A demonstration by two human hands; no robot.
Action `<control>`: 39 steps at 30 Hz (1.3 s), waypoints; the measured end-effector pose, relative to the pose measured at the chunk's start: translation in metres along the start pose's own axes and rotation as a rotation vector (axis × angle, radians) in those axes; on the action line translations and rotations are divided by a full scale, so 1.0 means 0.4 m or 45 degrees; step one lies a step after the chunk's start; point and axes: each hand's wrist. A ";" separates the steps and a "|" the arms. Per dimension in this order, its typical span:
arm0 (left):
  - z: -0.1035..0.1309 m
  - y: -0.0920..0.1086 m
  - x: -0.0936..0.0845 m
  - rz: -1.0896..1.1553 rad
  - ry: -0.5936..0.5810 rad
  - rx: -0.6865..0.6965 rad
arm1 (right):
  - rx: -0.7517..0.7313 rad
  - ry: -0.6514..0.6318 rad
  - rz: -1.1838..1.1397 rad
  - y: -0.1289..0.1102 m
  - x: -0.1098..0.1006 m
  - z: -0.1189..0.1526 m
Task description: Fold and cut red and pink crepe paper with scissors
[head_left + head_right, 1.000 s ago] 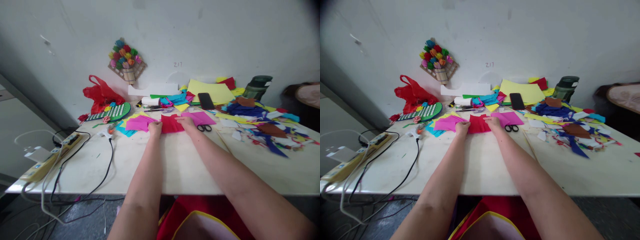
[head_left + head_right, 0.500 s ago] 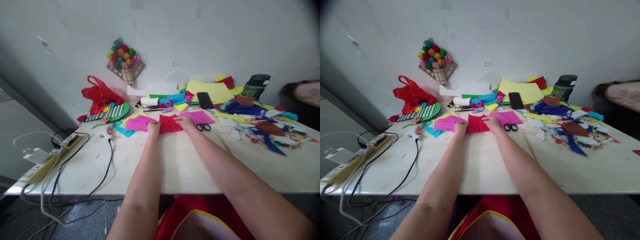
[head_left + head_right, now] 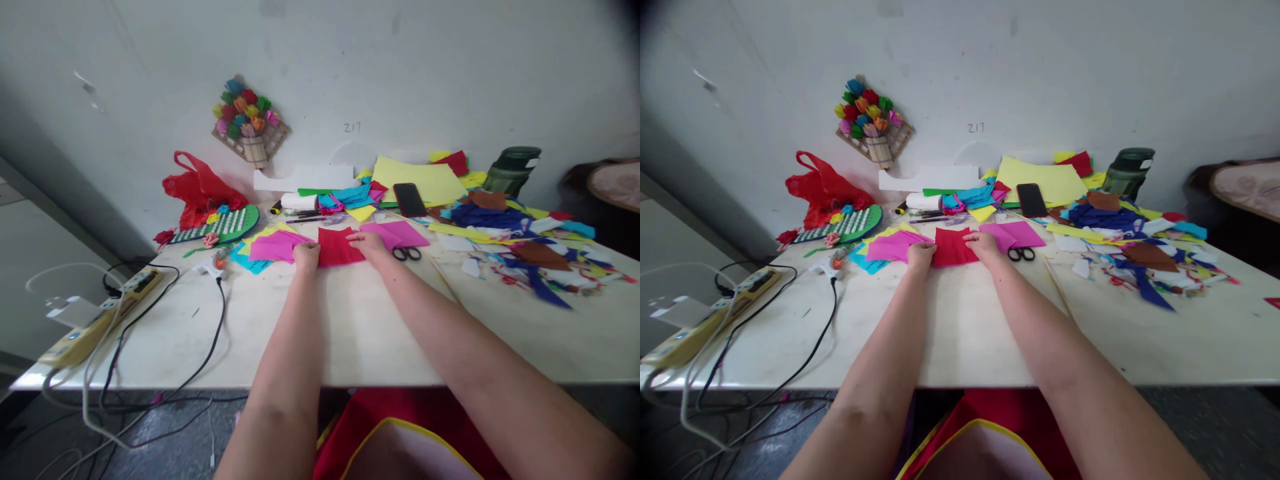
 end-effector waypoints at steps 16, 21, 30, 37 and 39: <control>0.034 0.054 -0.020 -0.029 0.070 -0.003 | -0.109 0.149 0.324 -0.030 0.000 0.034; 0.038 0.059 -0.024 -0.137 0.045 0.064 | -0.205 0.296 0.486 -0.035 0.006 0.042; 0.040 0.069 -0.025 -0.210 0.026 0.096 | -0.601 0.438 0.681 -0.045 0.025 0.077; 0.032 0.056 -0.020 -0.189 0.018 0.054 | -0.159 0.492 0.451 -0.032 -0.013 0.031; 0.031 0.056 -0.020 -0.196 0.011 0.047 | -0.131 0.475 0.441 -0.027 -0.026 0.024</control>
Point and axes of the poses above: each hand's wrist, its own z-axis away from the middle knuckle, its own x-axis out of the palm, y = z × x, and after that the axes turned 14 degrees about x, right-handed
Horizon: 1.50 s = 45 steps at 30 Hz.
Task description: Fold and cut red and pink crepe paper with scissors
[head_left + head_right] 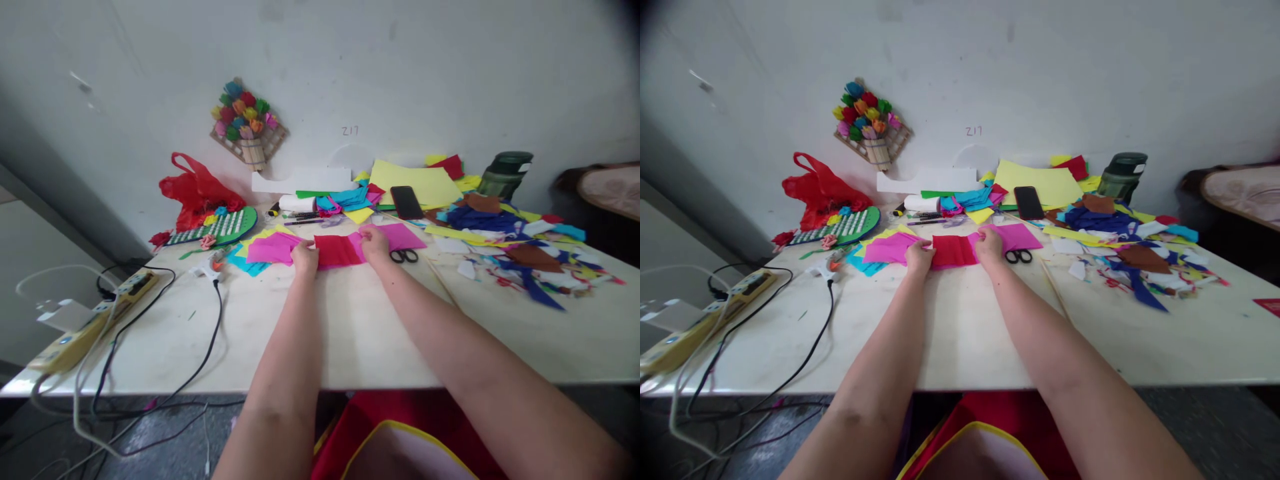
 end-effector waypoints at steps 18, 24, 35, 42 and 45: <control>0.008 0.016 -0.009 -0.134 -0.023 0.061 | -0.837 -0.557 0.756 -0.083 0.006 0.123; 0.012 0.015 -0.008 -0.139 -0.038 0.035 | -0.662 -0.766 0.897 -0.089 0.006 0.138; -0.017 0.004 0.001 -0.351 -0.267 -0.003 | -0.619 -0.777 0.951 -0.079 0.016 0.129; -0.024 0.000 0.002 -0.339 -0.309 -0.007 | -0.649 -0.759 0.937 -0.073 0.021 0.126; -0.029 -0.012 0.007 -0.290 -0.263 -0.002 | -0.654 -0.754 0.929 -0.076 0.017 0.129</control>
Point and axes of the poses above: each hand's wrist, its own z-axis away from the middle knuckle, its own x-axis out of the palm, y = z × x, and after that the axes turned 14 degrees about x, right-handed
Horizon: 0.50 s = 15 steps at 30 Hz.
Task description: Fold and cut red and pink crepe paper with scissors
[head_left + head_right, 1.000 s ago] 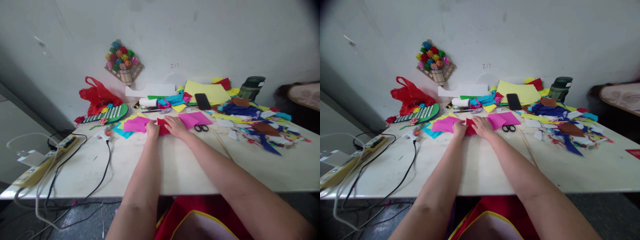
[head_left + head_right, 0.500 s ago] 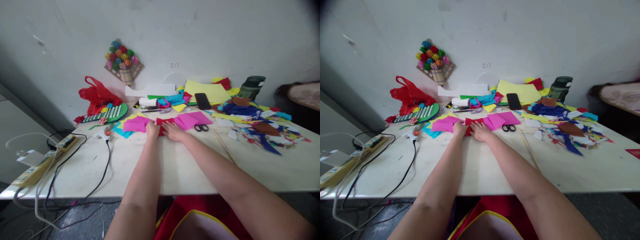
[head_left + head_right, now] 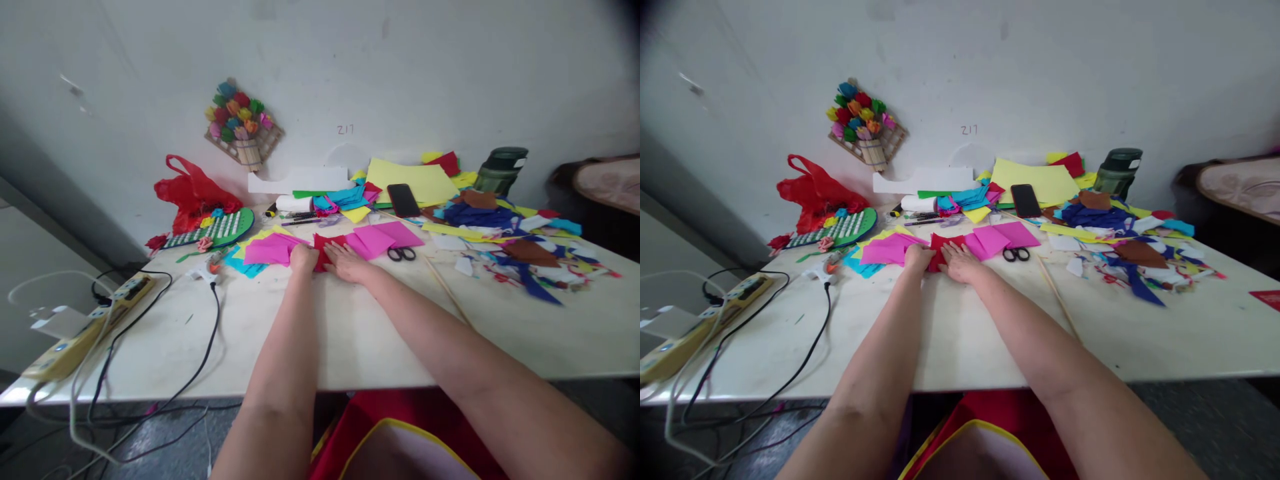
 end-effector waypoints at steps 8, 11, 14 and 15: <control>-0.001 -0.019 0.014 0.181 0.134 0.014 | 0.006 0.031 -0.045 -0.005 -0.004 0.010; -0.007 -0.029 0.020 0.166 0.149 0.059 | 0.012 0.031 -0.044 -0.005 -0.004 0.011; -0.016 -0.036 0.025 0.185 0.148 0.071 | 0.023 0.028 -0.049 -0.007 -0.007 0.014; -0.018 -0.038 0.026 0.188 0.144 0.061 | 0.027 0.026 -0.050 -0.008 -0.008 0.015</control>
Point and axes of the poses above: each hand's wrist, its own z-axis away from the middle knuckle, its own x-axis out of the palm, y = z × x, and after that the axes turned 14 degrees about x, right-handed
